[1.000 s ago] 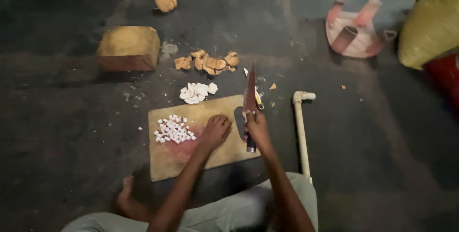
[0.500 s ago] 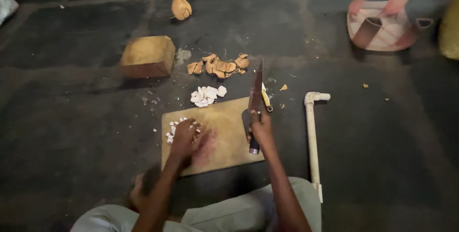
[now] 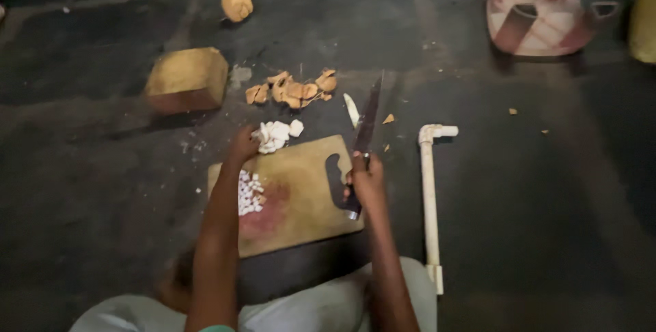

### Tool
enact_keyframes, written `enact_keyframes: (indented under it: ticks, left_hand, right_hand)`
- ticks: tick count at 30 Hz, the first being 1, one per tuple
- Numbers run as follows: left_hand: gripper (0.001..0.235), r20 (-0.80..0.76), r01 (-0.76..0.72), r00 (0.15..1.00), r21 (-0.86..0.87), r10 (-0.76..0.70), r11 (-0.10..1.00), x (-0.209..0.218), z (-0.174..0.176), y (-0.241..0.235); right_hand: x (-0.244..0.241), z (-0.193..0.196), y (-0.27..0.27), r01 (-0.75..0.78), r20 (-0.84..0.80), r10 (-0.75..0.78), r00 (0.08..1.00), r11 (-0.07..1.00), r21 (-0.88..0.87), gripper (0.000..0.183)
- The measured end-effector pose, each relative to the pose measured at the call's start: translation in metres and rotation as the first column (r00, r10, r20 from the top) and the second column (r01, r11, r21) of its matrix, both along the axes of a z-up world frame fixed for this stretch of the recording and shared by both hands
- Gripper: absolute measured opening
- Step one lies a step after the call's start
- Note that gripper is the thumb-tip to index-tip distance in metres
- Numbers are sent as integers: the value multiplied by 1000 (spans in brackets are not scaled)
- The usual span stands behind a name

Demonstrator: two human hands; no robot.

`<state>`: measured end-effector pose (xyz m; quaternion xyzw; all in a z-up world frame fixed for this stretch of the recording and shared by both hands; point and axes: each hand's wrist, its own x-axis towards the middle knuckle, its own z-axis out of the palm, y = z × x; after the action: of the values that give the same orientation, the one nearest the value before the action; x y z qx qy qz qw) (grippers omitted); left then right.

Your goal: The person sits on the floor and uses a knife to chop white coconut pieces into small cubes on a wooden cutting board. The chopped pieces accumulate on the board as the person continues to slice the coconut.

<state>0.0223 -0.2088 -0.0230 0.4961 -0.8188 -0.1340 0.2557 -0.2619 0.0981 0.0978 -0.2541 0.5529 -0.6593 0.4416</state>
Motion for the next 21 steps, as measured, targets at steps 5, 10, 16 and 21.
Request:
enact_keyframes:
  ticks: [5,10,16,21]
  left_hand:
    - [39,-8,-40,999,48,41,998,-18,17,5]
    - [42,164,-186,972,117,166,976,-14,35,16]
    - [38,116,37,991,198,-60,980,-7,40,-13]
    - [32,9,66,997,307,-72,949,-4,35,-25]
  right_hand:
    - [-8,10,3,52,76,-52,996,999,0,27]
    - [-14,5,8,-15,269,-4,963,997,69,16]
    - [-17,-39,-11,28,166,-23,986,999,-29,20]
    - [-18,-74,-30,41,164,-52,985,997,72,19]
